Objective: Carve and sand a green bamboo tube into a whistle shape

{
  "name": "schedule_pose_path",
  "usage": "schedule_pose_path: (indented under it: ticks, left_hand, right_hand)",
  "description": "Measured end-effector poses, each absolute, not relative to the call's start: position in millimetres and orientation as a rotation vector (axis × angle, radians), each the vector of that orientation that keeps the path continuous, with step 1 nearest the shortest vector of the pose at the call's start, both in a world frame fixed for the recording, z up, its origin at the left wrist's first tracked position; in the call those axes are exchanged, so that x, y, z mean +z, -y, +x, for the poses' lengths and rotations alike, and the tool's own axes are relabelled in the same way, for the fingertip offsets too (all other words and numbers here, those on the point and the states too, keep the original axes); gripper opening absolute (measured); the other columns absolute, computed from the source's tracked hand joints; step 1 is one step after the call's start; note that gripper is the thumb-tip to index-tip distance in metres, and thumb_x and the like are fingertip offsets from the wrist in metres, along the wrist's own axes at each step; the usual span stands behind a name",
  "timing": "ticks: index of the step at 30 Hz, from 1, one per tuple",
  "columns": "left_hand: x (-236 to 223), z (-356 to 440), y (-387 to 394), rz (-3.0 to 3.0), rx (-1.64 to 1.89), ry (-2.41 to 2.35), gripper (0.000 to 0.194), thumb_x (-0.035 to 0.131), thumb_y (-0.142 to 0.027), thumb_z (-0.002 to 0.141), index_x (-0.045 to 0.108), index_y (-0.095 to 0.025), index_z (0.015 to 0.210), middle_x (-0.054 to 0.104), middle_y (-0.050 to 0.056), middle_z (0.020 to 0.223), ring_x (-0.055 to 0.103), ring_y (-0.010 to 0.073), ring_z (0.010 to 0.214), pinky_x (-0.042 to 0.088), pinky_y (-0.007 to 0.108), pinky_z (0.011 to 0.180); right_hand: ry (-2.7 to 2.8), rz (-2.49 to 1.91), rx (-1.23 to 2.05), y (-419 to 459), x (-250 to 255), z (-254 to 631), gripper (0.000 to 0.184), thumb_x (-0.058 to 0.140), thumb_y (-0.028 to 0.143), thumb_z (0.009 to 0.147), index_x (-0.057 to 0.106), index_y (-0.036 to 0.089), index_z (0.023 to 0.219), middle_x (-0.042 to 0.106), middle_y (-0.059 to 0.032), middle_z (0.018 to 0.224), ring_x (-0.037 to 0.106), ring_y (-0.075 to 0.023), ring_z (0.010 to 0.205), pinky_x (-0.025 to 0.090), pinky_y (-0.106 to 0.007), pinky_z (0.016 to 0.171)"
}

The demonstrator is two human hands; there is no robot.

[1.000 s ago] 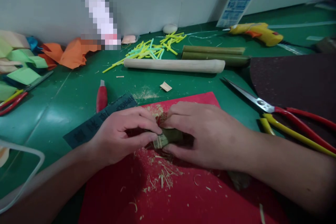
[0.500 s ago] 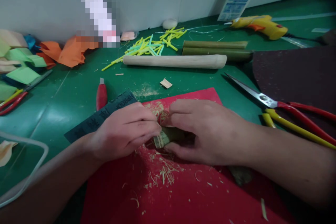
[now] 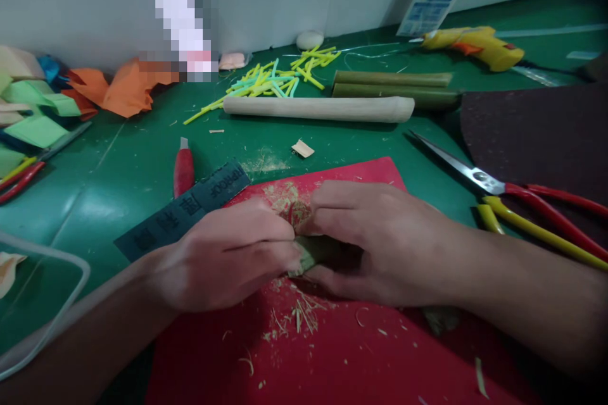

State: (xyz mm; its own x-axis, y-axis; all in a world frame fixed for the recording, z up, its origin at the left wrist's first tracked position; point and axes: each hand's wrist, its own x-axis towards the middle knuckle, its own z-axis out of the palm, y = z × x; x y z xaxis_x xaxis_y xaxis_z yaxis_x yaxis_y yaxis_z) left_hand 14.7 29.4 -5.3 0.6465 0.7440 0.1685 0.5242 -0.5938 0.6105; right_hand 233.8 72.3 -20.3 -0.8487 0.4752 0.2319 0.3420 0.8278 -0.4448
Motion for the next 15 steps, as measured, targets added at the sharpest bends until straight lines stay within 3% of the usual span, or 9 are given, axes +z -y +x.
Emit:
schedule_pose_path:
  ticks: [6, 10, 15]
  left_hand:
    - [-6.2, 15.8, -28.4, 2.460, 0.620, -0.962, 0.022, 0.056, -0.013, 0.085, 0.072, -0.026, 0.077, 0.072, 0.004, 0.080, 0.068, 0.0211, 0.078, 0.054, 0.031, 0.073]
    - [-6.2, 15.8, -24.8, 2.363, 0.589, -1.013, 0.020, 0.055, -0.020, 0.089, 0.070, -0.024, 0.077, 0.072, 0.004, 0.079, 0.067, 0.0181, 0.070, 0.054, 0.028, 0.065]
    - [-5.5, 17.1, -23.2, 2.318, 0.621, -1.063, 0.017, 0.059, -0.021, 0.083, 0.072, -0.027, 0.073, 0.071, 0.003, 0.075, 0.067, 0.0209, 0.075, 0.054, 0.032, 0.073]
  right_hand:
    - [2.671, -0.604, 0.559, -71.4, -17.8, 234.3, 0.017, 0.068, 0.033, 0.078, 0.069, 0.017, 0.083, 0.066, -0.0049, 0.081, 0.058, -0.0171, 0.073, 0.043, -0.029, 0.061]
    - [2.685, -0.603, 0.612, -72.3, -18.2, 234.1, 0.015, 0.067, 0.031, 0.077, 0.069, 0.018, 0.085, 0.066, -0.0041, 0.082, 0.059, -0.0173, 0.075, 0.044, -0.029, 0.064]
    - [2.660, -0.580, 0.531, -73.1, -19.9, 233.7, 0.016, 0.067, 0.035, 0.077, 0.067, 0.019, 0.079, 0.064, -0.0027, 0.077, 0.054, -0.0153, 0.068, 0.040, -0.028, 0.058]
